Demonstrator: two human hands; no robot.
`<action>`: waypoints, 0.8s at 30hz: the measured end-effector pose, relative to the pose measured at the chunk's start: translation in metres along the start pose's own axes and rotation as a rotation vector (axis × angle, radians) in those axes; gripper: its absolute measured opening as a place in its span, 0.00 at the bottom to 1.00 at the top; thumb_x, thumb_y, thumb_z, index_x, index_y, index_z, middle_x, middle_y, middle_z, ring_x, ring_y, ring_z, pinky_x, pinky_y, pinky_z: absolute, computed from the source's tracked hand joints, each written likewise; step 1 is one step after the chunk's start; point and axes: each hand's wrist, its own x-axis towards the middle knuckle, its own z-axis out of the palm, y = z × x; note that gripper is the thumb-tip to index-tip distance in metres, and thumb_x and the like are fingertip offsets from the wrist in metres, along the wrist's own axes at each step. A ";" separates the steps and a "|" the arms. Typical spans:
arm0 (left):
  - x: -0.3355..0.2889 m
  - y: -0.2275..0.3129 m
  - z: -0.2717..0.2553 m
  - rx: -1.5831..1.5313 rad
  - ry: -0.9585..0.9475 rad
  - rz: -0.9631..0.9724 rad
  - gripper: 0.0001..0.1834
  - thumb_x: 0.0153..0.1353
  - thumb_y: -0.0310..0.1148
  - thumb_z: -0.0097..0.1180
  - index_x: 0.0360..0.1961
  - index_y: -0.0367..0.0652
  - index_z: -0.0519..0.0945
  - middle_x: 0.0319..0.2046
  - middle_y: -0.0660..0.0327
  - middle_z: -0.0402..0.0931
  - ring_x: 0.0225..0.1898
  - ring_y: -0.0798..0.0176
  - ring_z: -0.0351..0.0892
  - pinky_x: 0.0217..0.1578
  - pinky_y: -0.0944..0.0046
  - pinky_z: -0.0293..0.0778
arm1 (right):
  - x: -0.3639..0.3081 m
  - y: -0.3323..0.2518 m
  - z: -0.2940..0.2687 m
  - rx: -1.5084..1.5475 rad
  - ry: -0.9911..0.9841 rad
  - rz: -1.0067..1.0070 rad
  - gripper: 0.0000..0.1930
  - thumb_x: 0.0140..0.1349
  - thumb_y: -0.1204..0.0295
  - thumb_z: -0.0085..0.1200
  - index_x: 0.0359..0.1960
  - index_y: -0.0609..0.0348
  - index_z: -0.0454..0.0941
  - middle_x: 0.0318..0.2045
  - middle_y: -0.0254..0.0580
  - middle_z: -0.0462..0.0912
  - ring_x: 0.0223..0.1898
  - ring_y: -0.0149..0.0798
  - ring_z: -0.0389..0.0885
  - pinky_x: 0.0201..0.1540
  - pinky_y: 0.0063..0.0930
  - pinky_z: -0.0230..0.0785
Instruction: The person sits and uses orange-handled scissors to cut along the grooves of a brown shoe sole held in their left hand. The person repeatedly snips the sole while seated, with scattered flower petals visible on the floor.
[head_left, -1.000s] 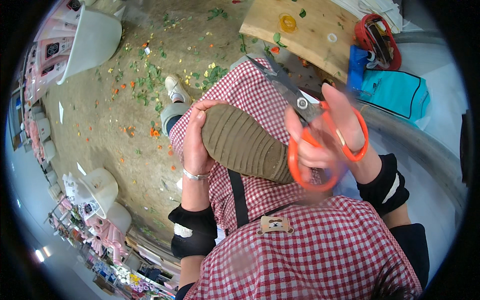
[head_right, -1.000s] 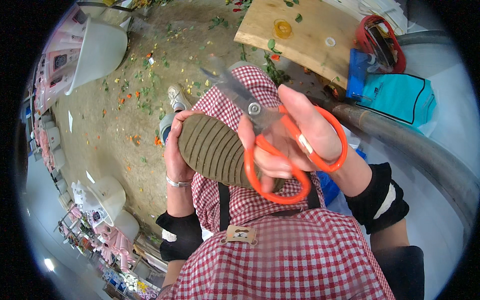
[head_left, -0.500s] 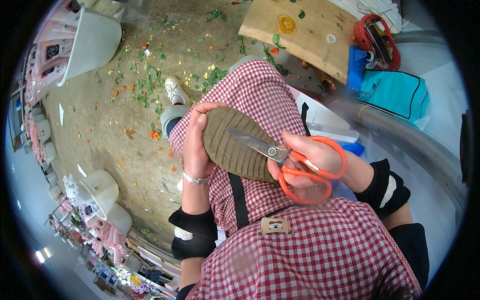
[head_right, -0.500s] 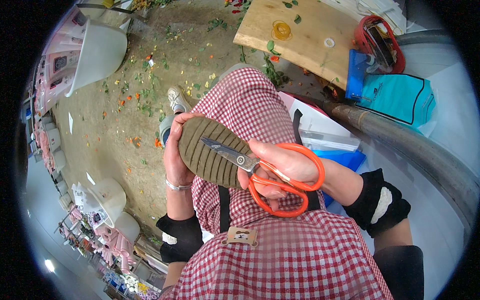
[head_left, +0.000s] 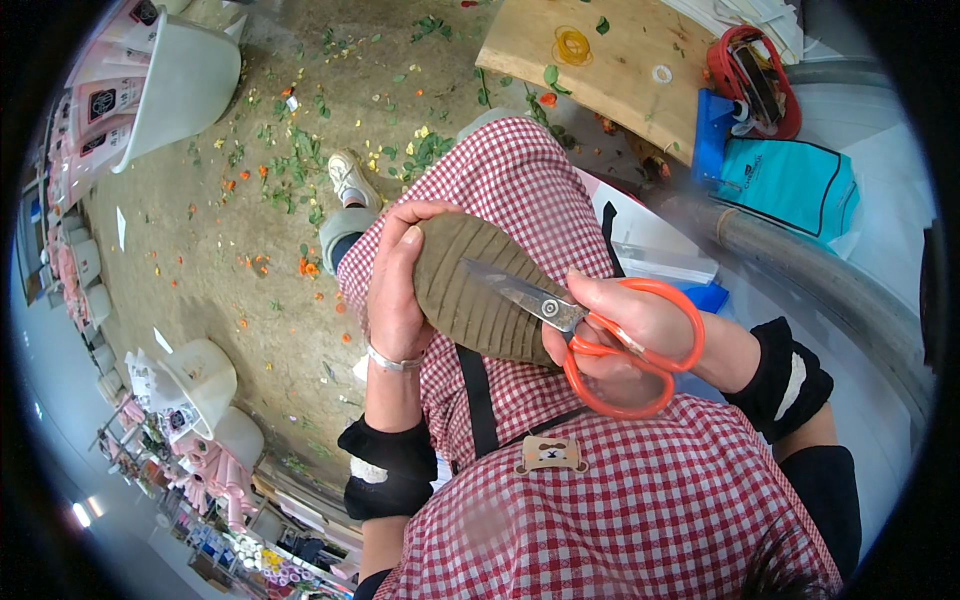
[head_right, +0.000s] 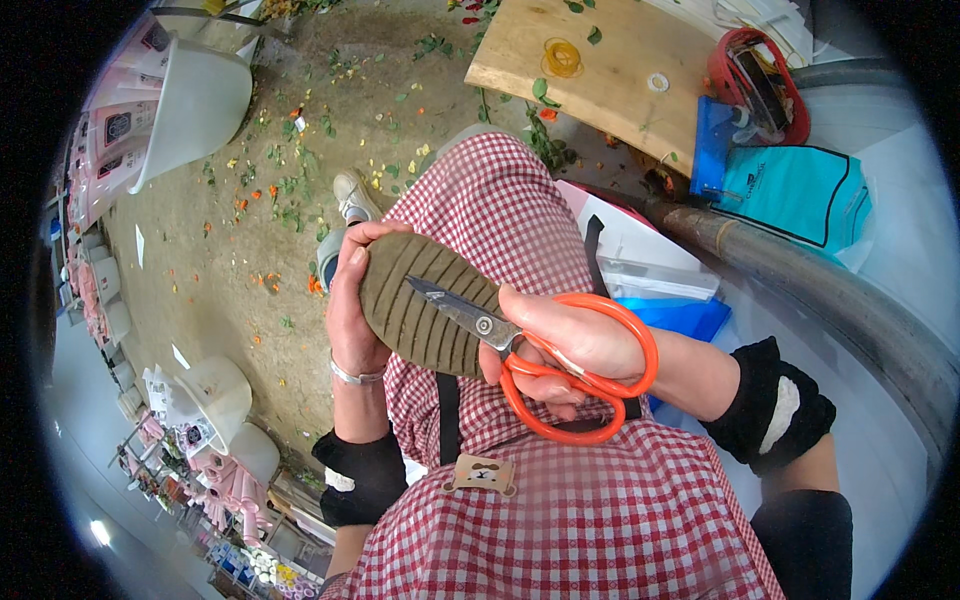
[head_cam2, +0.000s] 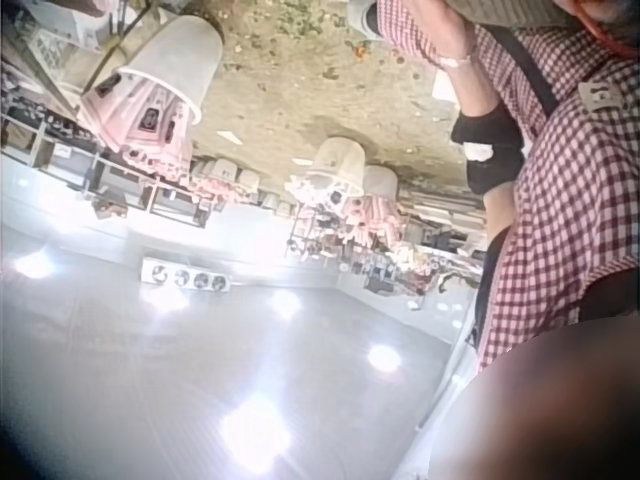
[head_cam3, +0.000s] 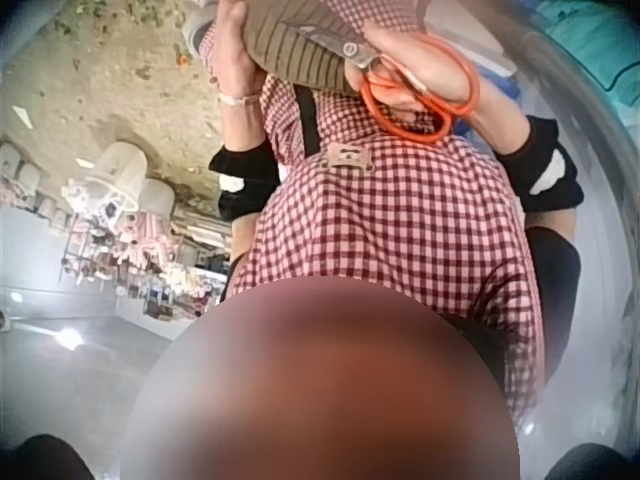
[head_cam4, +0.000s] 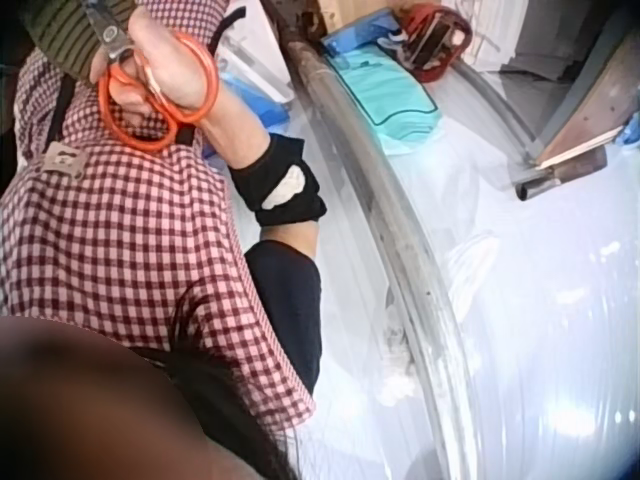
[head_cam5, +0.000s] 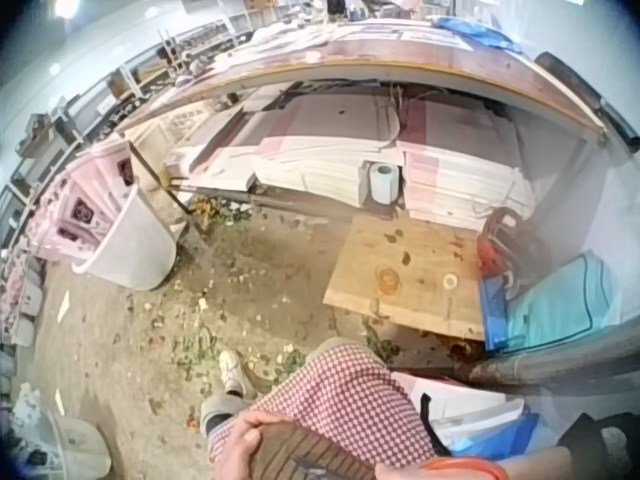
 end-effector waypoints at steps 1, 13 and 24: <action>0.000 0.000 0.000 0.008 -0.001 0.002 0.15 0.63 0.36 0.35 0.44 0.37 0.67 0.42 0.56 0.71 0.43 0.65 0.72 0.46 0.65 0.69 | 0.000 0.000 0.000 -0.010 -0.001 -0.006 0.31 0.69 0.52 0.18 0.32 0.65 0.72 0.10 0.27 0.66 0.11 0.22 0.59 0.17 0.13 0.55; 0.007 -0.007 -0.005 -0.063 0.028 -0.021 0.15 0.62 0.36 0.35 0.43 0.37 0.67 0.42 0.55 0.72 0.43 0.63 0.72 0.47 0.63 0.69 | 0.000 -0.005 0.001 -0.001 -0.057 -0.144 0.32 0.67 0.47 0.18 0.35 0.64 0.69 0.09 0.28 0.63 0.10 0.23 0.58 0.15 0.18 0.56; 0.004 -0.006 -0.003 -0.056 0.030 -0.013 0.16 0.63 0.36 0.35 0.44 0.37 0.67 0.41 0.55 0.72 0.42 0.63 0.73 0.46 0.63 0.69 | 0.012 0.005 -0.014 -0.155 -0.154 -0.040 0.35 0.64 0.42 0.15 0.37 0.63 0.68 0.12 0.33 0.66 0.14 0.29 0.65 0.24 0.30 0.70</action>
